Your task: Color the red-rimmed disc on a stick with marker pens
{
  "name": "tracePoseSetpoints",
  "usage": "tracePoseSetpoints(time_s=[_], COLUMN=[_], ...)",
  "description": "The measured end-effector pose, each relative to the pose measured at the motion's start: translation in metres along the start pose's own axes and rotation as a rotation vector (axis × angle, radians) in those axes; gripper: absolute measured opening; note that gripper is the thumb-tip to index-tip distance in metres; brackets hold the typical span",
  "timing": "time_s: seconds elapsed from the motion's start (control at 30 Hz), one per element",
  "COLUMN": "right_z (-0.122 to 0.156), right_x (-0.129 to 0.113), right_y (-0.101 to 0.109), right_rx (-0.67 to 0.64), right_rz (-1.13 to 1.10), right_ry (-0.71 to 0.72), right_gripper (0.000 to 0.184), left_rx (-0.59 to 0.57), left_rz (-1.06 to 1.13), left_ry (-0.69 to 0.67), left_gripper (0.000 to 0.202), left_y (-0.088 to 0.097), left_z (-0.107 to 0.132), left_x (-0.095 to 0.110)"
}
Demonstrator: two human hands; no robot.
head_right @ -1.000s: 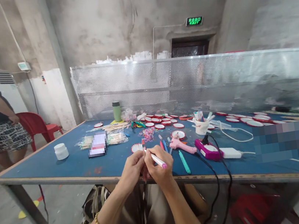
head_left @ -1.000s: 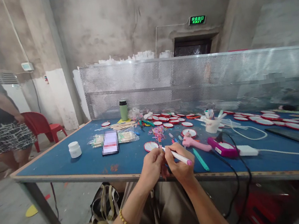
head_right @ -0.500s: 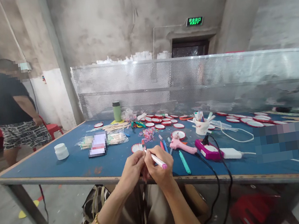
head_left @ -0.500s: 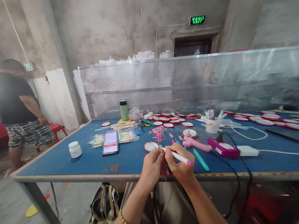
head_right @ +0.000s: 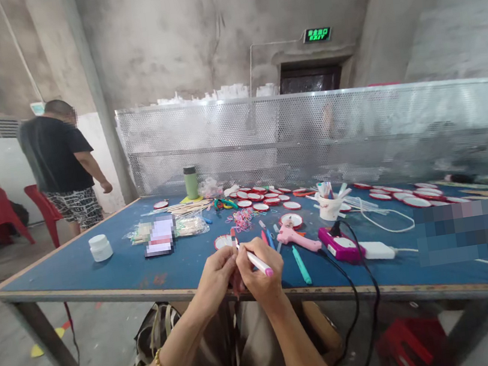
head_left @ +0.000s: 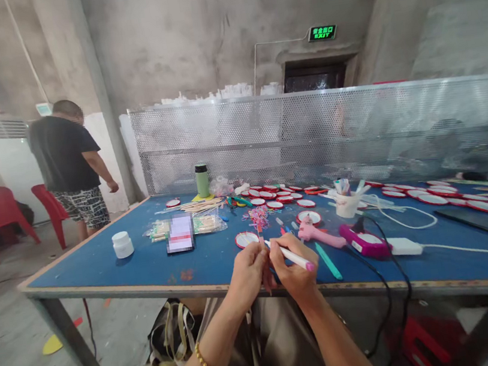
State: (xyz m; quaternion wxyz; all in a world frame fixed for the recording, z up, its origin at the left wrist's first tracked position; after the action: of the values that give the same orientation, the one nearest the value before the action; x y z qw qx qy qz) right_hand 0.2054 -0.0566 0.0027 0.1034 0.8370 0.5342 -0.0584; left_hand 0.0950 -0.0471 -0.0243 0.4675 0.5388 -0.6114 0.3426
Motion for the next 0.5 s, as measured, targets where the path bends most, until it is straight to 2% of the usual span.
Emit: tracePoseSetpoints(time_s=[0.27, 0.5], right_z=[0.0003, -0.0002], right_x=[0.0001, -0.0008], right_y=[-0.0025, 0.0], right_rx=[-0.042, -0.002], right_rz=[0.007, 0.016], right_ry=[0.057, 0.036], right_gripper=[0.013, 0.016], left_rx=[0.006, 0.003], left_rz=[-0.001, 0.003], left_ry=[0.01, 0.008], left_gripper=[0.036, 0.037], left_y=[-0.0008, -0.0009], left_z=[0.0002, -0.0013], left_x=[0.0005, -0.0036])
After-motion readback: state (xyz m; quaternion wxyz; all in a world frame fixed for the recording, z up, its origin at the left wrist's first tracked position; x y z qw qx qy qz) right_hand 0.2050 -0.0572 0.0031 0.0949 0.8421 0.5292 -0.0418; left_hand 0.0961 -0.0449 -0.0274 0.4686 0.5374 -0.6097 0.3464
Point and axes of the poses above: each hand's wrist, its own z-axis away from the middle knuckle, its own y-axis out of the back of the hand, x = y × z, the point moved 3 cm from there along -z, towards the middle knuckle, and after that the axes turned 12 degrees about -z, right-handed, at the moved point
